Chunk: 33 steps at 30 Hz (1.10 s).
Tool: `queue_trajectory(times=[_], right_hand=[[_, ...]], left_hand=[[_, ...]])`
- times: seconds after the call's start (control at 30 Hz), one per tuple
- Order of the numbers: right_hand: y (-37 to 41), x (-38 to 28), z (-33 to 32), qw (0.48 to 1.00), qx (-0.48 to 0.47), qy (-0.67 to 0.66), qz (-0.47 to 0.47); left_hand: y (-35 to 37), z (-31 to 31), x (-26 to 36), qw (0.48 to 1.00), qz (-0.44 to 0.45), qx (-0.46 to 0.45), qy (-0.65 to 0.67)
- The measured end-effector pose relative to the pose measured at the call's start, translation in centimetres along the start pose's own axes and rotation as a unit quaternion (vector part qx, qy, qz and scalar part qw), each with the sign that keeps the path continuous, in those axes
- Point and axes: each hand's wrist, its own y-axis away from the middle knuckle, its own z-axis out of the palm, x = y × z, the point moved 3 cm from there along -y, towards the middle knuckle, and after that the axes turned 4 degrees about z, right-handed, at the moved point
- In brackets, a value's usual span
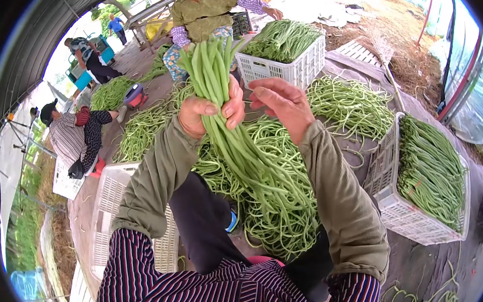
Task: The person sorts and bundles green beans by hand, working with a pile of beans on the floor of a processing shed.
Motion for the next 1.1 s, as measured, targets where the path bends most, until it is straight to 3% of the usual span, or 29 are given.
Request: queue_trajectory(times=[0.07, 0.13, 0.2, 0.33, 0.4, 0.5, 0.53, 0.6, 0.7, 0.73, 0.87, 0.93, 1.1], right_hand=[[0.5, 0.0, 0.5, 0.997, -0.075, -0.011, 0.007], [1.2, -0.3, 0.7, 0.996, -0.076, -0.038, 0.012], [1.3, -0.1, 0.7, 0.990, -0.126, -0.033, -0.049], [1.5, 0.3, 0.1, 0.988, -0.136, -0.028, -0.074], [1.5, 0.6, -0.3, 0.992, -0.121, -0.013, -0.045], [0.9, 3.0, -2.0, 0.997, -0.045, 0.012, 0.065], [0.8, 3.5, -2.4, 0.996, -0.006, 0.016, 0.085], [0.4, 4.3, -3.4, 0.997, 0.013, 0.035, 0.073], [0.2, 5.3, -4.0, 0.987, 0.080, 0.036, 0.134], [0.0, 6.0, -4.3, 0.988, 0.067, 0.039, 0.131], [-0.2, 8.1, -4.1, 0.987, 0.029, 0.073, 0.141], [-0.4, 9.5, -4.2, 0.972, 0.071, 0.147, 0.170], [-0.6, 13.7, -6.0, 0.952, 0.011, 0.235, 0.196]], left_hand=[[-0.2, 0.5, -1.2, 0.994, 0.034, -0.069, 0.076], [-0.3, 1.1, -2.0, 0.991, 0.037, -0.087, 0.093], [-0.1, 1.7, -2.6, 0.980, 0.046, -0.151, 0.121], [0.3, 1.1, -3.3, 0.989, 0.031, -0.113, 0.094], [0.8, 0.1, -3.4, 0.996, 0.019, -0.060, 0.064], [1.5, -1.9, -3.8, 0.991, -0.034, 0.120, -0.057], [1.7, -2.5, -4.2, 0.988, -0.024, 0.140, -0.056], [2.3, -5.1, -5.8, 0.959, -0.052, 0.278, -0.033], [3.2, -8.0, -8.3, 0.910, -0.049, 0.409, 0.053], [3.6, -8.6, -9.1, 0.890, -0.042, 0.449, 0.073], [5.3, -9.3, -11.1, 0.848, -0.076, 0.523, 0.026], [5.0, -9.4, -12.0, 0.847, -0.075, 0.526, 0.007], [4.9, -8.5, -11.0, 0.838, -0.076, 0.538, -0.049]])
